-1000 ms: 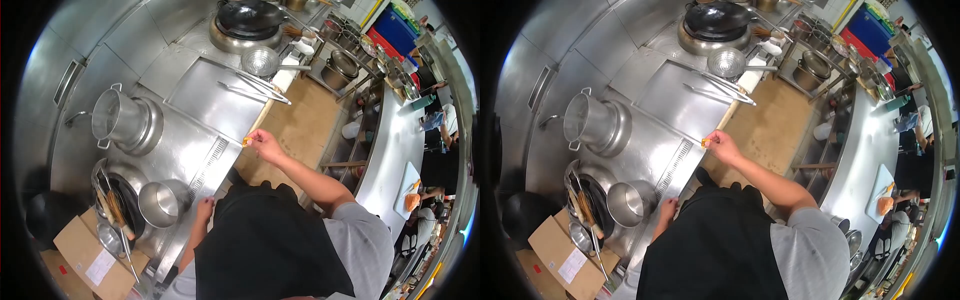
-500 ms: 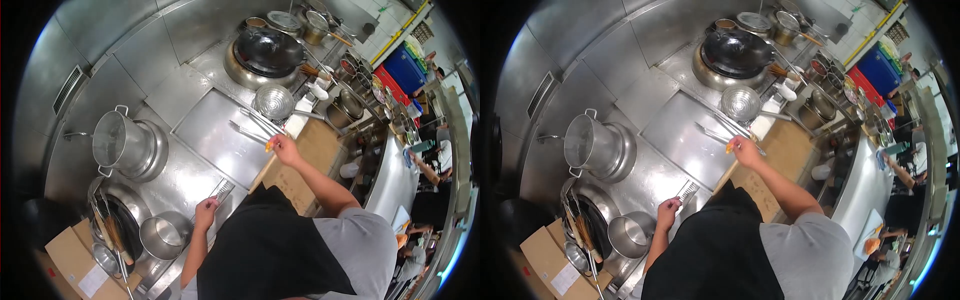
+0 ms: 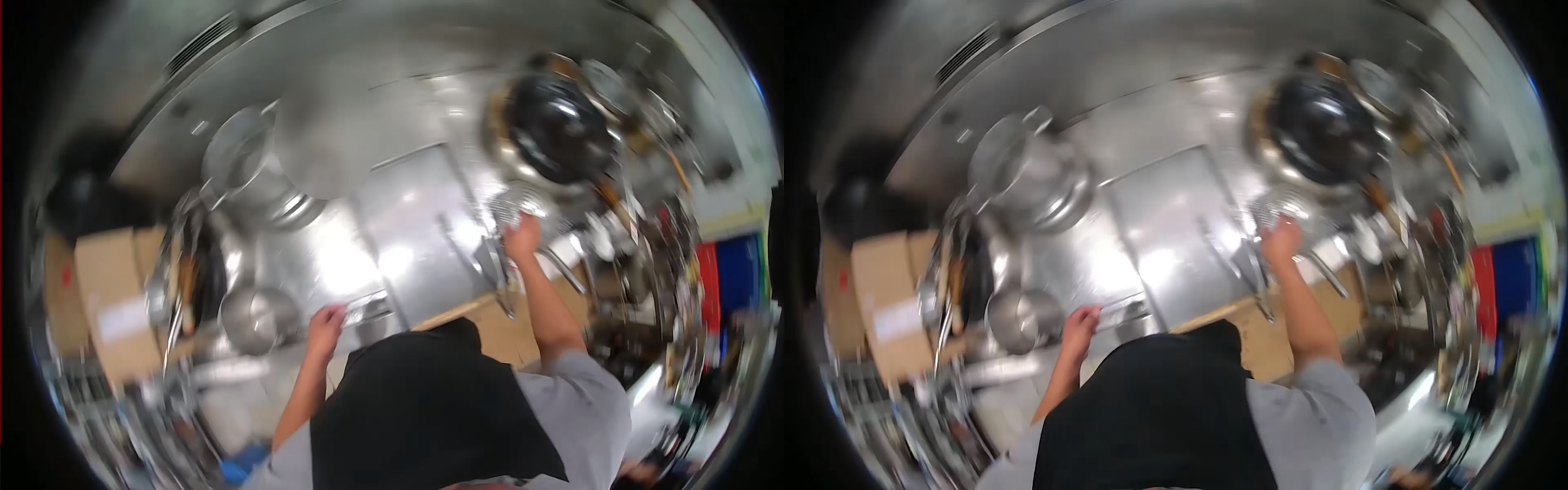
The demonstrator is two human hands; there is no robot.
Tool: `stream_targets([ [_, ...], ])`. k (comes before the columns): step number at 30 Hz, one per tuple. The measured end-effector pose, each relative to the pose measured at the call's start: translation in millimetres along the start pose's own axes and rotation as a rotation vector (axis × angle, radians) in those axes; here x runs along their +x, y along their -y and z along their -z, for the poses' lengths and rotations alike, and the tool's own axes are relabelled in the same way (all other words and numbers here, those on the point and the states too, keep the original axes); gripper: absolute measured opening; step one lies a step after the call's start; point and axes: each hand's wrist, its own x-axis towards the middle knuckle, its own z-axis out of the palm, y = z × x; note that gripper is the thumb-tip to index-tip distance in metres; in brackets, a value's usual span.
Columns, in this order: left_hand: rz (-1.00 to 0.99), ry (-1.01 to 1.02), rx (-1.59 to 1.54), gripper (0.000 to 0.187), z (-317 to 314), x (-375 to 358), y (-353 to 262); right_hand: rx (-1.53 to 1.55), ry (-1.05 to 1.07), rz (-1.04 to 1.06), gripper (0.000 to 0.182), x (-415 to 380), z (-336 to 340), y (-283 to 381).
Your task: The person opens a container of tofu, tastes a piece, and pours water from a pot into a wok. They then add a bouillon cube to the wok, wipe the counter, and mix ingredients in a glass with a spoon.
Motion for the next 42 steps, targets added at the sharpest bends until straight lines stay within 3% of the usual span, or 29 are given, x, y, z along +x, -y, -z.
stream_targets([
  [5,-0.104,-0.178,-0.097,0.022,35.1,12.2,-27.3,0.378,0.024,0.4,0.049,-65.4,20.5,125.4],
  [6,-0.188,-0.195,-0.087,0.021,45.6,22.5,-27.0,0.468,0.179,0.284,0.046,-84.1,24.6,152.4],
  [7,-0.274,-0.204,-0.072,0.02,55.1,33.0,-29.7,0.52,0.221,0.323,0.044,-99.7,23.6,172.9],
  [11,-0.303,-0.23,-0.13,0.021,96.6,39.7,-59.6,0.588,0.343,0.43,0.037,-150.0,19.0,235.2],
  [13,-0.327,-0.209,-0.154,0.021,118.1,40.2,-65.2,0.767,0.67,0.242,0.029,-170.1,-4.0,252.3],
  [14,-0.326,-0.185,-0.161,0.021,127.4,41.2,-65.8,0.828,0.727,0.225,0.023,-176.4,-25.1,253.8],
  [19,-0.327,-0.102,-0.199,0.023,171.9,52.9,-57.6,0.645,0.899,0.448,0.021,-136.8,-18.2,364.6],
  [20,-0.318,-0.096,-0.195,0.023,180.0,55.8,-56.0,0.826,1.005,0.325,0.022,-120.3,-38.4,383.2],
  [23,-0.234,-0.02,-0.388,0.023,202.5,78.6,-38.5,0.704,0.814,0.603,0.026,-58.4,22.5,526.5],
  [24,-0.248,-0.007,-0.459,0.023,208.5,86.7,-34.5,0.886,0.914,0.537,0.03,-39.0,28.1,568.8],
  [26,-0.246,-0.008,-0.516,0.024,223.4,95.6,-34.7,0.867,0.901,0.668,0.035,9.4,9.9,636.0],
  [28,-0.238,-0.028,-0.593,0.025,237.5,103.7,-39.0,0.691,1.033,0.612,0.037,45.9,-14.1,696.5],
  [30,-0.239,-0.045,-0.62,0.025,250.1,105.9,-49.1,0.305,0.92,0.744,0.043,69.9,-65.6,730.3],
  [32,-0.219,-0.063,-0.679,0.025,261.3,111.1,-56.4,-0.101,0.957,0.922,0.048,94.4,-127.3,750.4],
  [33,-0.227,-0.061,-0.68,0.025,265.7,114.2,-62.4,-0.102,0.949,0.923,0.048,91.7,-123.0,759.6],
  [35,-0.213,-0.099,-0.56,0.025,274.7,115.4,-72.4,-0.149,1.08,0.584,0.033,77.2,-108.6,770.3],
  [36,-0.212,-0.1,-0.561,0.025,279.2,117.3,-77.8,0.088,1.267,0.298,0.028,102.4,-184.8,757.2],
  [37,-0.277,-0.162,-0.47,0.025,284.1,122.1,-85.6,0.083,1.271,0.298,0.028,104.8,-183.3,756.6],
  [39,-0.324,-0.228,-0.395,0.025,291.2,137.8,-98.9,0.948,1.698,-0.383,0.019,99.1,-157.6,762.6],
  [40,-0.352,-0.206,-0.5,0.023,293.1,152.1,-107.1,0.909,1.708,-0.388,0.019,83.3,-124.2,772.2],
  [42,-0.379,-0.177,-0.594,0.022,291.0,173.6,-127.1,0.839,1.773,0.135,0.019,39.6,-41.7,786.1],
])
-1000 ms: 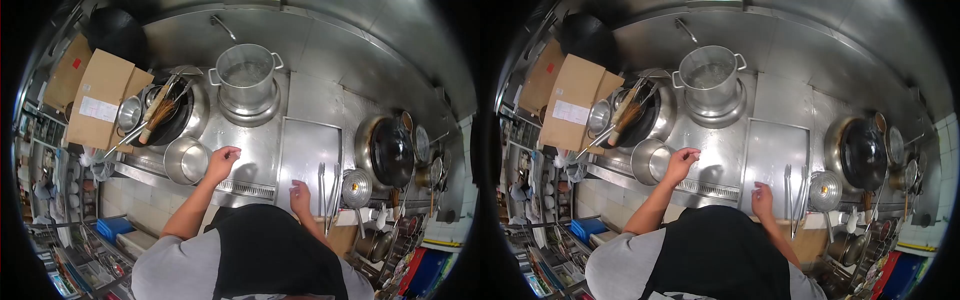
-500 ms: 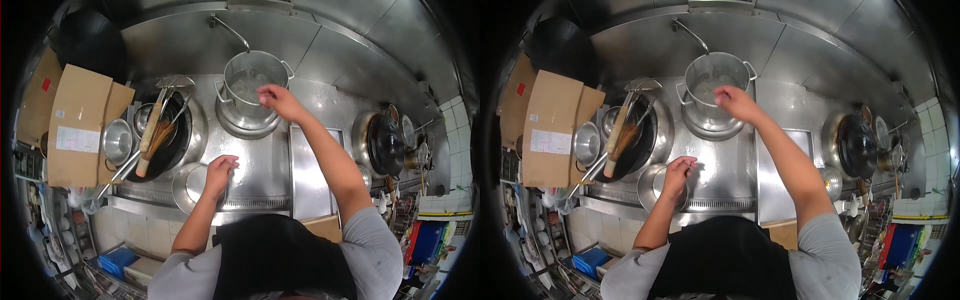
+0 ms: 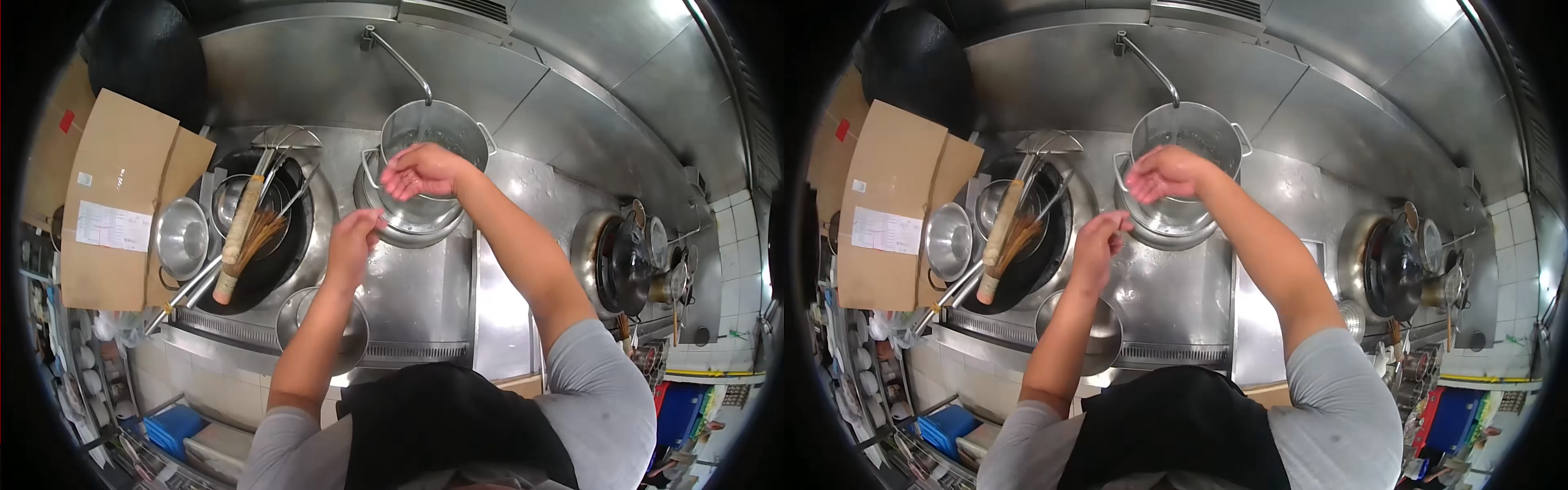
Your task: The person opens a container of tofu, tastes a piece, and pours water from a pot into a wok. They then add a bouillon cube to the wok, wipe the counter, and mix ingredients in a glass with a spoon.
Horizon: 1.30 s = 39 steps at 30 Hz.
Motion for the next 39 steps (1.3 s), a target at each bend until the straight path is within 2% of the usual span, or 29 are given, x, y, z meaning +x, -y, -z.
stream_targets([
  [1,0.135,0.015,-0.286,0.019,-12.4,8.0,-0.8,0.007,0.001,-0.006,0.019,-0.8,-12.5,-3.7],
  [2,0.27,0.03,-0.566,0.016,-20.9,13.0,-0.6,-0.204,-0.027,0.098,0.02,-0.1,-23.6,-8.6],
  [4,0.245,0.037,-0.559,0.014,-29.1,22.1,9.8,-0.619,-0.087,0.314,0.022,-3.9,-28.5,-12.5],
  [5,0.214,0.046,-0.56,0.012,-31.2,23.2,16.5,-0.605,-0.09,0.315,0.022,-10.2,-26.2,-11.5],
  [7,0.197,0.061,-0.415,0.014,-25.0,19.7,20.8,-0.592,-0.283,0.308,0.023,-36.4,-32.5,7.1],
  [9,0.138,0.065,0.038,0.016,-16.8,21.1,29.0,-0.611,-0.368,0.331,0.021,-42.5,-27.8,19.4],
  [10,0.136,0.071,0.047,0.016,-11.8,22.5,39.5,-0.705,-0.424,0.37,0.02,-41.4,-23.4,27.5],
  [12,-0.573,-0.153,0.893,0.019,-2.7,22.7,56.9,-0.862,-0.494,0.411,0.025,-45.2,-23.3,48.3],
  [13,-0.591,-0.14,0.898,0.019,0.2,22.0,51.0,-0.857,-0.514,0.423,0.025,-38.5,-19.2,54.2],
  [15,-0.245,-0.024,0.883,0.02,0.9,21.5,35.5,-1.114,-0.457,0.573,0.04,-24.3,-11.5,69.4],
  [16,-0.214,-0.081,0.955,0.02,-11.0,8.3,7.8,-1.113,-0.479,0.583,0.04,-21.7,-12.5,79.9],
  [17,-0.23,-0.073,0.96,0.02,-10.8,9.7,8.9,-1.102,-0.433,0.465,0.047,-18.3,-14.3,89.8],
  [18,-0.229,-0.128,0.873,0.017,-7.6,14.6,15.1,-1.088,-0.383,0.348,0.055,-17.7,-11.6,98.9],
  [19,-0.228,-0.184,0.784,0.015,-2.4,21.6,23.4,-1.09,-0.396,0.358,0.055,-18.1,-1.2,110.4],
  [20,-0.274,-0.176,0.611,0.016,7.1,33.7,40.7,-1.171,-0.378,0.281,0.059,-16.8,15.4,124.7],
  [21,-0.284,-0.173,0.612,0.016,12.1,38.8,42.0,-1.249,-0.358,0.199,0.063,-14.2,36.0,138.5],
  [22,-0.273,-0.165,0.525,0.019,16.0,42.5,42.5,-0.985,-0.286,0.194,0.066,-14.6,69.7,150.0],
  [23,-0.26,-0.155,0.438,0.023,18.1,47.4,41.1,-1.113,-0.472,0.175,0.063,-10.8,102.4,157.2],
  [24,-0.152,-0.169,0.475,0.03,16.3,44.7,24.3,-1.41,-0.681,0.114,0.062,-6.8,133.2,161.4],
  [25,-0.153,-0.163,0.475,0.03,16.7,50.7,24.8,-1.59,-0.826,0.112,0.066,-15.7,154.5,148.7],
  [26,-0.079,-0.186,0.309,0.027,18.8,60.1,26.7,-1.764,-0.975,0.108,0.069,-26.1,176.5,133.6],
  [28,0.011,-0.206,0.062,0.022,20.5,84.6,32.0,-1.542,-0.731,-0.1,0.082,-17.8,240.5,109.2],
  [30,0.094,-0.146,-0.067,0.021,9.9,97.0,21.1,-1.107,-0.908,0.009,0.086,-44.8,212.2,50.1],
  [32,0.215,-0.042,-0.279,0.023,-6.9,118.1,13.7,-0.526,-0.854,0.031,0.088,-46.9,199.0,-2.2],
  [34,0.248,-0.07,-0.321,0.023,-12.3,151.8,33.1,-0.303,-0.984,0.322,0.073,-39.4,175.8,-49.5],
  [35,0.27,-0.116,-0.374,0.024,-18.5,162.4,37.2,-0.303,-0.992,0.327,0.073,-34.2,178.0,-64.3],
  [36,0.26,-0.223,-0.305,0.023,-37.4,153.0,19.5,-0.112,-0.998,0.411,0.073,-25.5,182.4,-76.4],
  [37,0.237,-0.216,-0.298,0.023,-40.8,153.9,18.0,0.084,-0.994,0.506,0.074,-25.2,174.7,-74.1],
  [39,0.118,-0.223,-0.449,0.025,-47.5,155.1,15.7,0.186,-1.001,0.579,0.072,-42.9,148.7,-76.5],
])
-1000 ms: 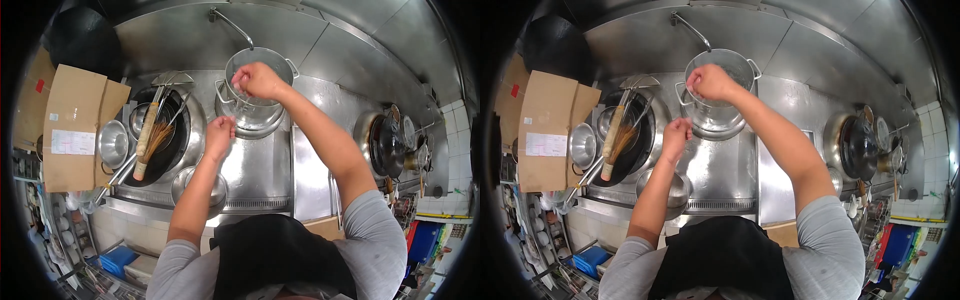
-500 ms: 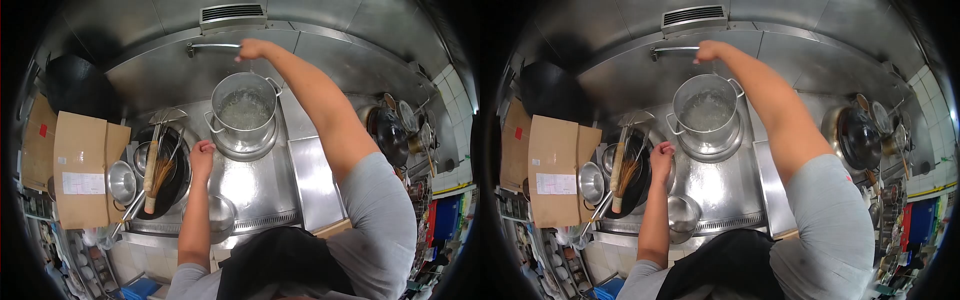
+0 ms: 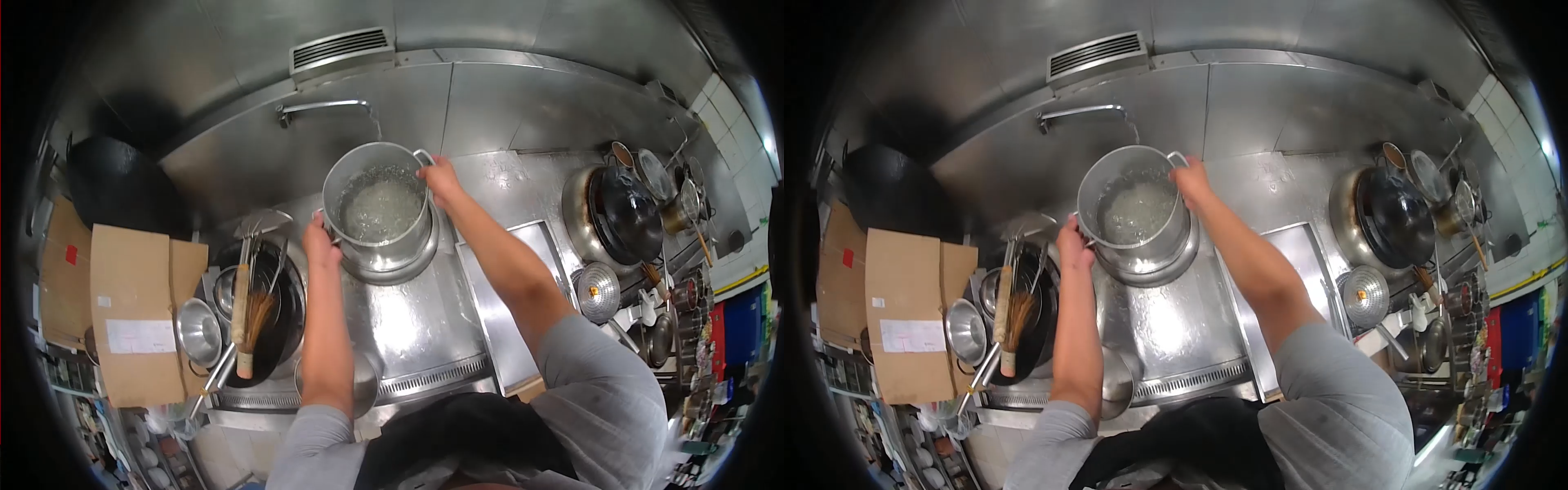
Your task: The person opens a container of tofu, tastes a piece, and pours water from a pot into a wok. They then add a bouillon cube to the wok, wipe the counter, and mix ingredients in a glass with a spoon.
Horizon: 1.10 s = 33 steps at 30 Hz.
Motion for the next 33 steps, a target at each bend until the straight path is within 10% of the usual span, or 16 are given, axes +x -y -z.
stream_targets([
  [9,-0.229,0.183,0.143,0.025,2.9,-127.7,-73.6,0.519,0.076,0.032,0.072,-182.0,82.1,50.8],
  [15,-0.043,0.341,0.213,0.038,-17.7,-269.9,-83.6,0.56,0.232,0.152,0.099,-329.4,171.7,42.9],
  [21,0.32,0.639,-0.077,0.022,-58.0,-411.1,-10.0,0.306,0.127,0.238,0.098,-469.1,305.0,53.8],
  [33,0.431,0.465,-0.045,0.02,-169.9,-583.2,189.0,0.18,-0.073,0.277,0.072,-566.9,567.9,39.6],
])
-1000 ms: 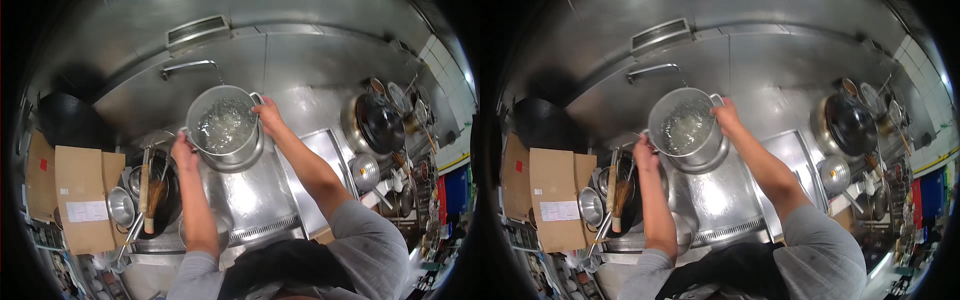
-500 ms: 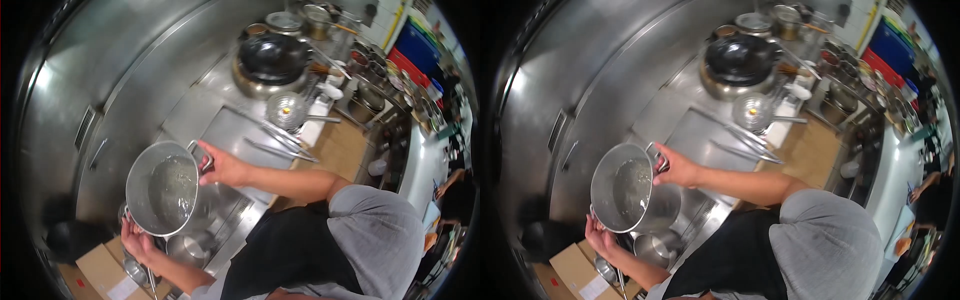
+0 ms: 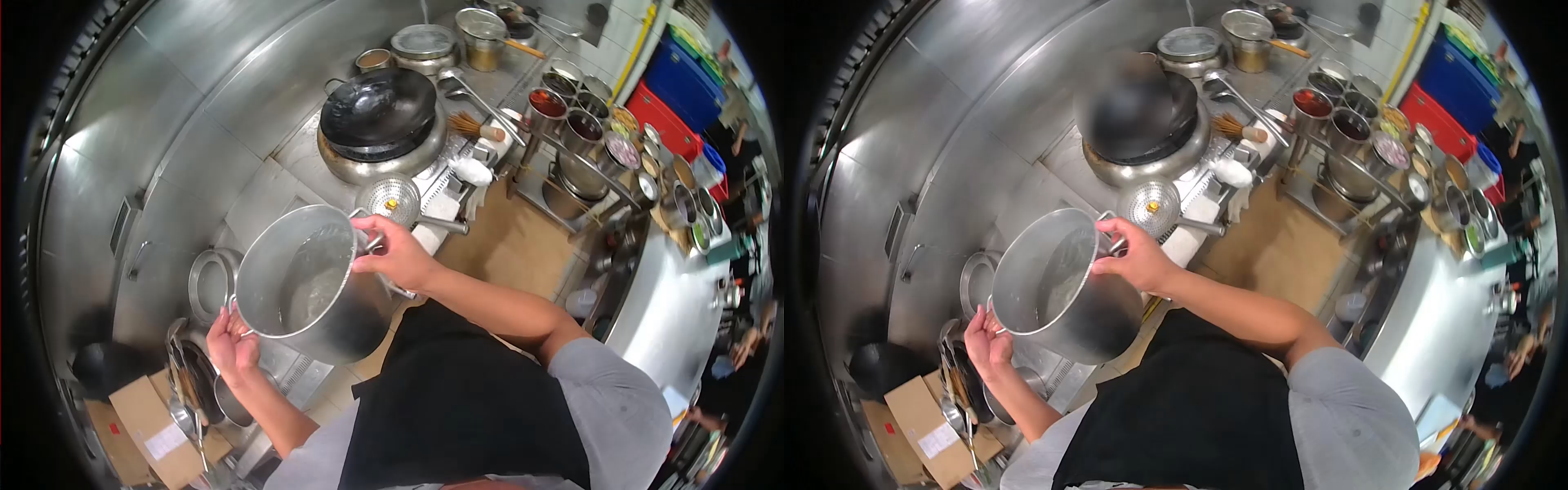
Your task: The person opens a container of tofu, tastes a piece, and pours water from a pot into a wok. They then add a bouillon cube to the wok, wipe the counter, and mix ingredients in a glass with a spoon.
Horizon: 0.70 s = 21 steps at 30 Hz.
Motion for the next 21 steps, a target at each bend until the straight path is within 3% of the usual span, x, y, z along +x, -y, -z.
stream_targets([
  [6,-0.027,-0.048,0.089,0.021,-67.6,66.0,84.5,0.116,0.042,-0.093,0.076,53.5,115.5,-0.1],
  [13,-0.112,-0.045,0.097,0.023,-137.5,137.5,133.2,0.199,0.094,-0.146,0.082,136.1,203.5,-21.2],
  [15,-0.156,-0.134,0.096,0.022,-166.4,154.2,151.4,0.22,0.146,-0.077,0.079,165.5,225.4,-27.3],
  [21,-0.348,-0.323,0.181,0.021,-217.4,196.1,201.7,0.301,0.216,-0.128,0.064,231.1,276.6,-47.3],
])
